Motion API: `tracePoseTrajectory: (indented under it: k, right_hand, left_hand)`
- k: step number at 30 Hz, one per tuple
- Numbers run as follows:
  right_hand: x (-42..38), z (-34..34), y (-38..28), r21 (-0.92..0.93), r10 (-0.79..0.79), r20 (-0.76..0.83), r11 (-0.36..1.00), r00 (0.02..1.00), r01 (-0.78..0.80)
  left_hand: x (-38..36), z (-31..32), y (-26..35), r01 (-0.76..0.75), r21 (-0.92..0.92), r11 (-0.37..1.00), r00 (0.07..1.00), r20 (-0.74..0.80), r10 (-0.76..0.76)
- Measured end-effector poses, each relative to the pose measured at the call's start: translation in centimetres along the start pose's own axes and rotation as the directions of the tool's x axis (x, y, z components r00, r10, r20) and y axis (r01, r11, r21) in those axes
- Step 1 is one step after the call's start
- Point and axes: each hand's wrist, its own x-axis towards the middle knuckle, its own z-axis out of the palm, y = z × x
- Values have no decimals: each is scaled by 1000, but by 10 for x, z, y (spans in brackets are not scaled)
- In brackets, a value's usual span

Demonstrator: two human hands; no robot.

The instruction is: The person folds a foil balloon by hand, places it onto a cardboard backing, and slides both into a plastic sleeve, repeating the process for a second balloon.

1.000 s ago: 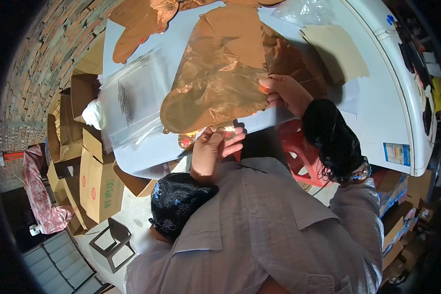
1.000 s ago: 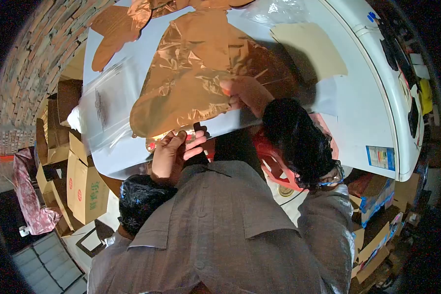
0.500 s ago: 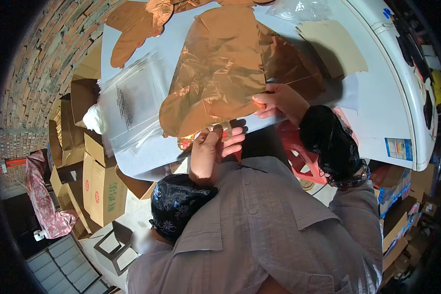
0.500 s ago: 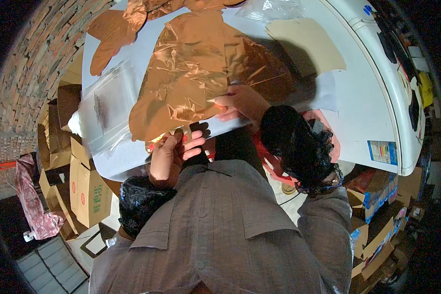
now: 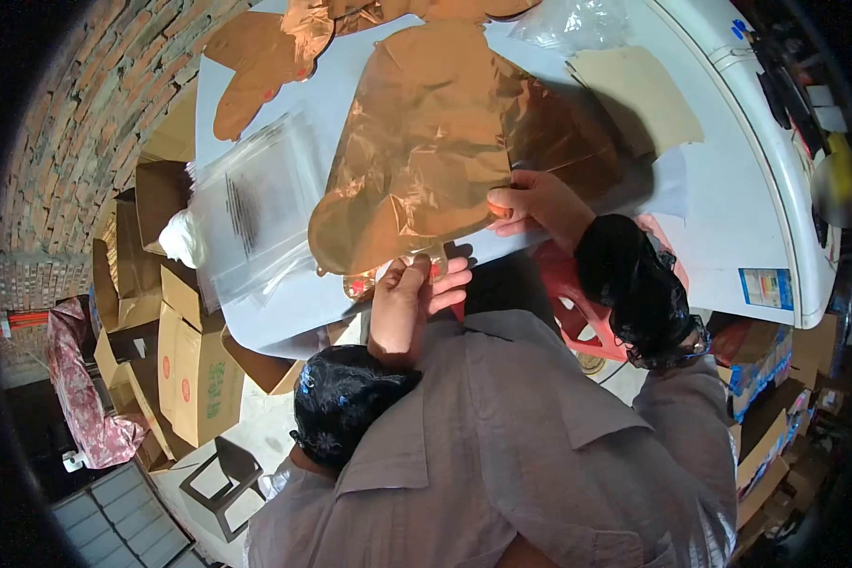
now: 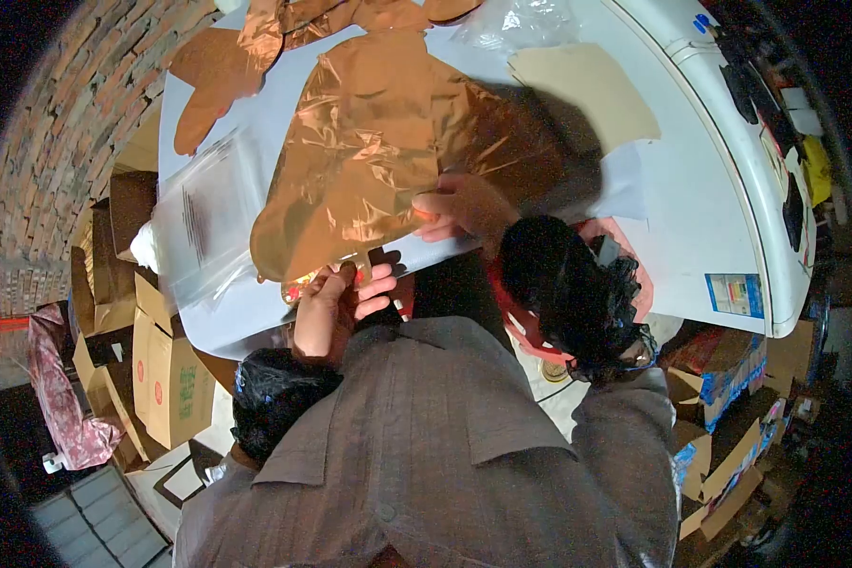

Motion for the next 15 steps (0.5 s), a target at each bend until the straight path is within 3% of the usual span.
tracePoseTrajectory:
  k: [7,9,11,13,15]
  right_hand:
    - [14,-9,20,37,-67,-37,997,997,68]
    - [24,-18,31,-319,-324,63,890,944,326]
    - [31,-26,40,-326,-331,81,883,940,339]
    - [20,-13,25,7,-104,7,995,995,104]
    - [23,-17,25,-109,-143,67,983,987,150]
  left_hand:
    - [-2,2,-8,-18,38,999,1000,2,18]
    - [-3,1,-11,-17,37,999,1000,1,17]
    - [-3,0,-15,-14,35,999,1000,4,14]
    - [-4,1,-17,-8,34,999,1000,2,8]
    - [-6,2,-20,-9,23,1000,1000,0,9]
